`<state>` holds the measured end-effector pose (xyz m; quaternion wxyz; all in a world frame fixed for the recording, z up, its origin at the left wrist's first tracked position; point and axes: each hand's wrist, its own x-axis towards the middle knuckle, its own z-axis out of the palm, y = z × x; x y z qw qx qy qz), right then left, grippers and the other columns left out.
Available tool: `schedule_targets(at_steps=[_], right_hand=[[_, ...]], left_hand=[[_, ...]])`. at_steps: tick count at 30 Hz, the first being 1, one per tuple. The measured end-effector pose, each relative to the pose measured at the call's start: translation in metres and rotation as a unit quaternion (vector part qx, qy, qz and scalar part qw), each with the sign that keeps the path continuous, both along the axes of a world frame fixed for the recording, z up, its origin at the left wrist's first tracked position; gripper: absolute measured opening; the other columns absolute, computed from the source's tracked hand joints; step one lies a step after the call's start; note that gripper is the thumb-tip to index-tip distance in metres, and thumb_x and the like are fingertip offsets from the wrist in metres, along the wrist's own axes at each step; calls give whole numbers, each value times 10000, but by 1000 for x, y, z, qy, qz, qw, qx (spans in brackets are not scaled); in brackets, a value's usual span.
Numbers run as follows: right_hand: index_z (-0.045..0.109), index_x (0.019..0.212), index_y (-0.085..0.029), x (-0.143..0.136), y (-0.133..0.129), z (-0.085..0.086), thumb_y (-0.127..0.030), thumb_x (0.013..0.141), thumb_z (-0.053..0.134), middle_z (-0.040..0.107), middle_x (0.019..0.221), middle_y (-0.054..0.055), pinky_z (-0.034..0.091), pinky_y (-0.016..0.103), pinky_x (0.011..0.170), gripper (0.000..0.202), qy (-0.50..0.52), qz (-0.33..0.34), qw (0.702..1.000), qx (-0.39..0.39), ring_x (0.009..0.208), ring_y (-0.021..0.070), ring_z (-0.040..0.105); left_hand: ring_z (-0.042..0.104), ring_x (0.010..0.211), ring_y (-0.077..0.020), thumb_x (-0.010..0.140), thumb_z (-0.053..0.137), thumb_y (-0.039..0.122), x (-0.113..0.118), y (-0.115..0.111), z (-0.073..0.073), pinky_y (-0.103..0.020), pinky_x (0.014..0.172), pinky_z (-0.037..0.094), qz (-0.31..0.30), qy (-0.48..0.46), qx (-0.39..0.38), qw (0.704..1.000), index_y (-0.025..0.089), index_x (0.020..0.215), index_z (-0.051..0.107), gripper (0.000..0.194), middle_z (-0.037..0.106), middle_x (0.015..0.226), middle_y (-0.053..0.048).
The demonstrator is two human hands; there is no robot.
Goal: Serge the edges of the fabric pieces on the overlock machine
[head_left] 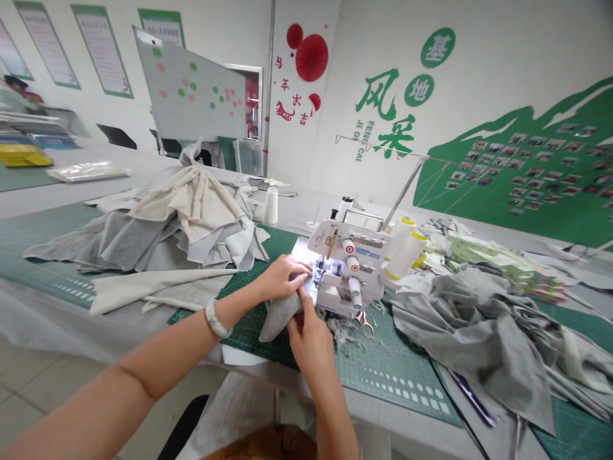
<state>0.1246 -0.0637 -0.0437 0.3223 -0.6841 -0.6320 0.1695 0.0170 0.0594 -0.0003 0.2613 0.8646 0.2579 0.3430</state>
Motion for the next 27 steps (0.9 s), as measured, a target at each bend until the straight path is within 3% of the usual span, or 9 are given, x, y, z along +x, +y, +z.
schedule_targets(at_steps=[3, 12, 15, 18, 21, 24, 27], right_hand=[[406, 1453, -255, -1, -5, -2, -213, 903, 456, 714, 788, 16, 385, 228, 583, 554, 27, 9, 999, 21, 665, 186, 666], [555, 1347, -207, 6, -16, -5, -258, 931, 402, 718, 786, 22, 421, 220, 594, 447, 70, 13, 994, 81, 645, 154, 640], [563, 1337, -193, 12, -14, -10, -237, 934, 379, 731, 996, 65, 479, 242, 720, 446, 86, 18, 990, 107, 821, 169, 675], [561, 1338, -172, 16, -12, -14, -195, 926, 349, 649, 1249, 94, 467, 277, 907, 463, 100, 31, 985, 140, 1086, 180, 628], [577, 1316, -148, 18, -12, -14, -170, 915, 346, 607, 1319, 96, 417, 307, 1018, 463, 137, 38, 979, 146, 1199, 179, 566], [609, 1273, -158, 18, -12, -11, -227, 925, 401, 628, 1289, 88, 444, 312, 995, 412, 202, 43, 967, 147, 1169, 184, 581], [634, 1235, -167, 15, -11, -8, -326, 916, 494, 691, 1153, 81, 515, 284, 855, 383, 249, 30, 958, 141, 998, 181, 646]], left_hand=[[590, 1096, -231, 903, 478, 235, -7, -3, -1, -368, 980, 377, -27, 71, 70, 995, 182, 1010, 738, 286, 693, 1155, -90], [532, 1160, -238, 986, 389, 353, -15, -18, -1, -394, 1016, 327, -38, 161, 113, 980, 264, 1183, 677, 361, 611, 1294, -72], [509, 1179, -252, 998, 358, 374, -14, -20, -2, -419, 1027, 310, -25, 180, 145, 973, 284, 1230, 644, 379, 589, 1320, -72], [486, 1222, -258, 1007, 339, 388, -14, -19, -3, -429, 1033, 293, -29, 194, 162, 967, 284, 1267, 608, 388, 564, 1357, -69], [476, 1247, -259, 1008, 345, 392, -16, -19, -4, -423, 1034, 286, -41, 193, 157, 968, 263, 1268, 590, 380, 554, 1370, -71], [521, 1179, -254, 994, 381, 397, -17, -21, -2, -411, 1012, 319, -19, 173, 128, 976, 201, 1250, 558, 368, 590, 1295, -113], [542, 1129, -252, 986, 403, 384, -18, -22, 1, -409, 1001, 337, -11, 170, 110, 979, 177, 1191, 546, 325, 621, 1213, -120]])
